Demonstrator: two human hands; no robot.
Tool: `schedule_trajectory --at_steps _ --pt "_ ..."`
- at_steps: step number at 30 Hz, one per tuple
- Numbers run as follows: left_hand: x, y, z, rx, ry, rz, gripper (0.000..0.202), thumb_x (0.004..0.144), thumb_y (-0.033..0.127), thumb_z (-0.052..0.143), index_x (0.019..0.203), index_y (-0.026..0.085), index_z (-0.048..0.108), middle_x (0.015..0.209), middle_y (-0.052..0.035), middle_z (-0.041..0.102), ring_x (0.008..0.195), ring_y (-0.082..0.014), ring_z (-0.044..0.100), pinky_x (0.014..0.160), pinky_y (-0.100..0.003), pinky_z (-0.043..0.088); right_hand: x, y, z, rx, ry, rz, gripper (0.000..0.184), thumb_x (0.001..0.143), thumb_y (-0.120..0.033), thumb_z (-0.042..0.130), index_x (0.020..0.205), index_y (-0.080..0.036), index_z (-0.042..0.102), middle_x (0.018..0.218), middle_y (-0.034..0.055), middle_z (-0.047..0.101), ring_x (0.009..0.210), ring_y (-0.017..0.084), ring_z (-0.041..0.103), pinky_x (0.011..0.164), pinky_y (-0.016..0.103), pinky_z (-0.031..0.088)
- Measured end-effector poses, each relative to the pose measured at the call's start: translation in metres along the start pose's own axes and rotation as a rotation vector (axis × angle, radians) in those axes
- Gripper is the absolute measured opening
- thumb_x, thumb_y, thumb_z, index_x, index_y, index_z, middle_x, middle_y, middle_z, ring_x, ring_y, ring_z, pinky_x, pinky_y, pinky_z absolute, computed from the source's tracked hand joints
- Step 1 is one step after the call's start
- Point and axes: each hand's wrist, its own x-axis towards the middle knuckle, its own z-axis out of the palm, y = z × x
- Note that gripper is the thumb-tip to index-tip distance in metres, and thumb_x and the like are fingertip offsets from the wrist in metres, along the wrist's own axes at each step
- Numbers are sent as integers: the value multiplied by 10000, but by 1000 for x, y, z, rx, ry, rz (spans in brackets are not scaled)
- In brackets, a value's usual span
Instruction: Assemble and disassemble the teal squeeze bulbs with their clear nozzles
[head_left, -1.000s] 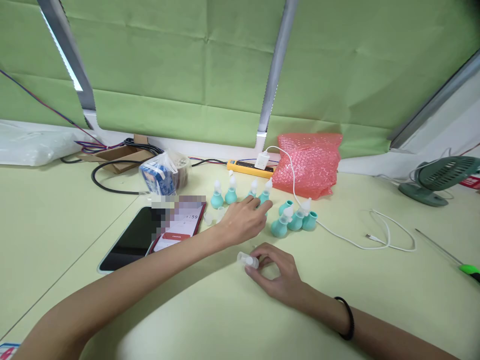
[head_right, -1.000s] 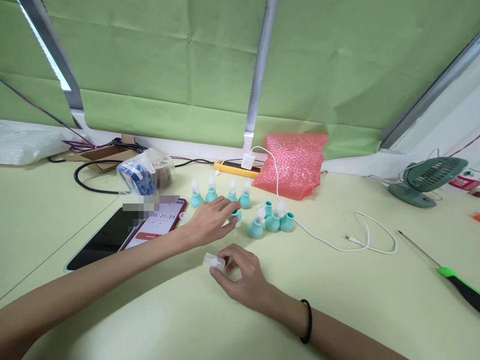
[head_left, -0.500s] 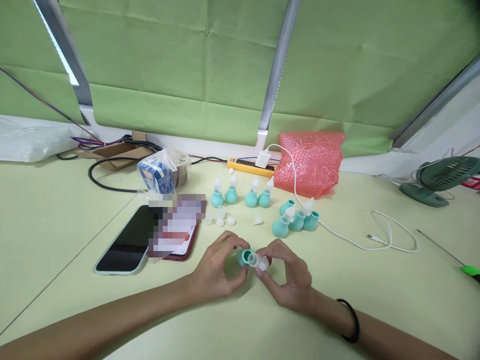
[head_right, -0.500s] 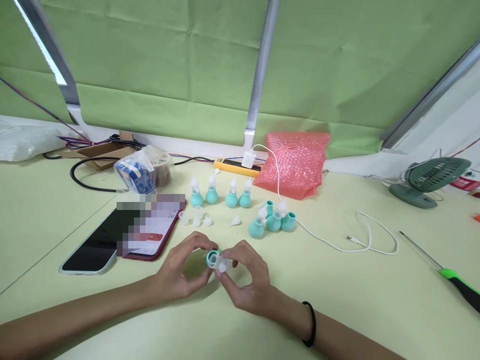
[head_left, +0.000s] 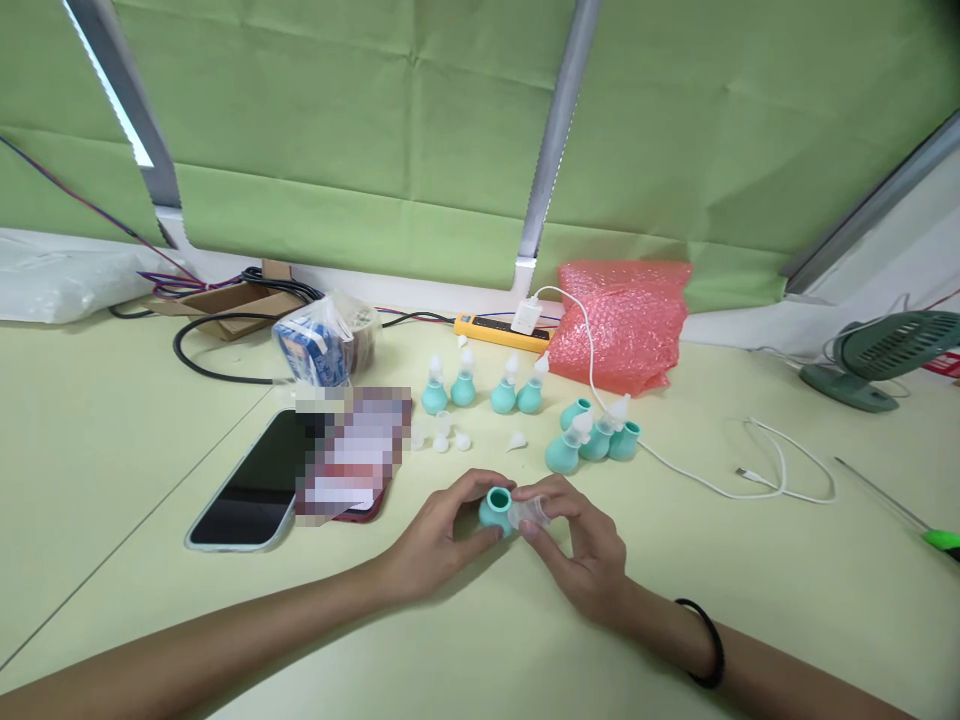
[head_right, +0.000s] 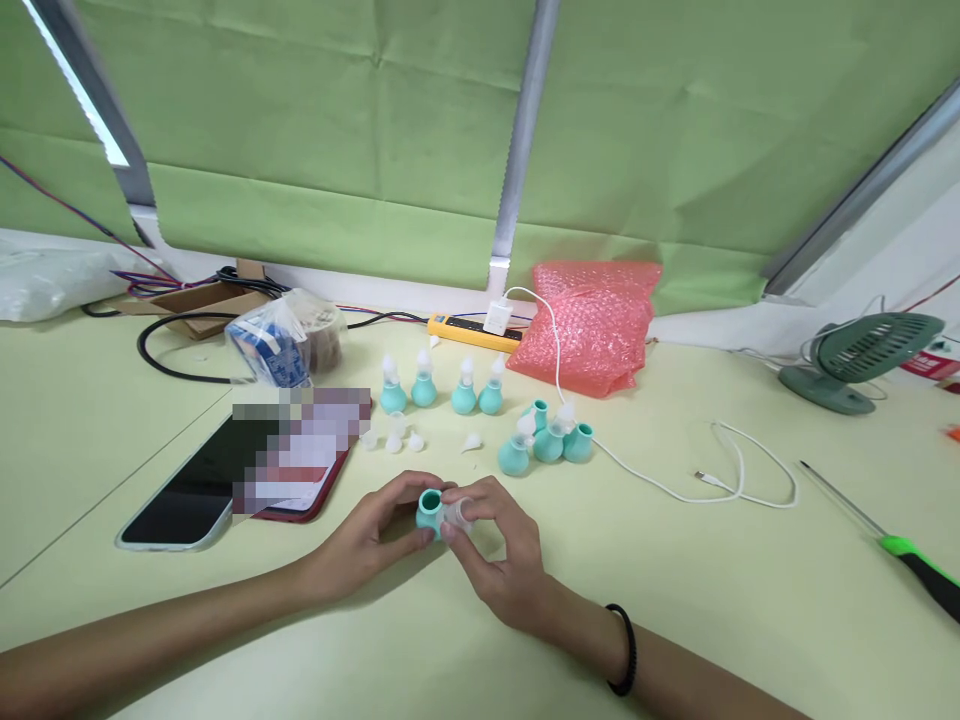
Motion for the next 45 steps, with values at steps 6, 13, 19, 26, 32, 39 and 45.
schedule_trajectory --at_steps 6,13,19,26,32,39,45 --pt "-3 2 -1 227 188 94 396 638 60 496 1018 168 532 899 -50 571 855 -189 505 756 -327 419 -1 3 -3 -2 34 -129 302 711 17 531 888 -225 495 974 65 605 815 189 549 668 376 440" --pt "-4 4 -2 239 157 194 310 631 83 474 924 121 567 753 -52 554 664 -157 508 586 -269 403 2 -2 -3 -97 -58 -114 284 714 -16 556 887 -240 578 937 71 578 775 174 521 608 329 442" --pt "-5 2 1 245 199 170 218 657 204 626 858 123 608 698 -39 577 599 -133 525 548 -237 400 2 -2 -1 -82 -17 -36 204 718 -53 561 808 -229 612 726 24 513 638 131 524 484 243 418" --pt "-4 0 0 220 223 230 225 668 206 628 881 132 629 687 -44 594 580 -127 537 526 -229 408 -4 -1 3 8 64 124 252 650 -80 636 789 -209 470 731 15 590 651 146 577 528 260 491" --pt "-5 0 0 236 218 220 207 660 176 605 861 130 627 678 -42 594 573 -128 537 516 -225 410 0 -2 2 -72 10 119 165 657 -122 637 779 -194 552 661 8 598 574 127 563 478 229 487" --pt "-5 -3 0 339 215 237 219 671 236 623 857 122 626 656 -44 582 562 -130 529 518 -231 413 0 1 2 -151 -22 191 54 653 -215 644 695 -194 616 513 -3 597 442 116 531 410 222 463" --pt "-7 -4 0 473 199 270 212 719 289 602 833 112 628 614 -37 544 532 -121 498 485 -214 382 0 -4 5 64 -47 598 139 615 -286 670 631 -163 608 506 8 587 366 93 492 333 207 422"
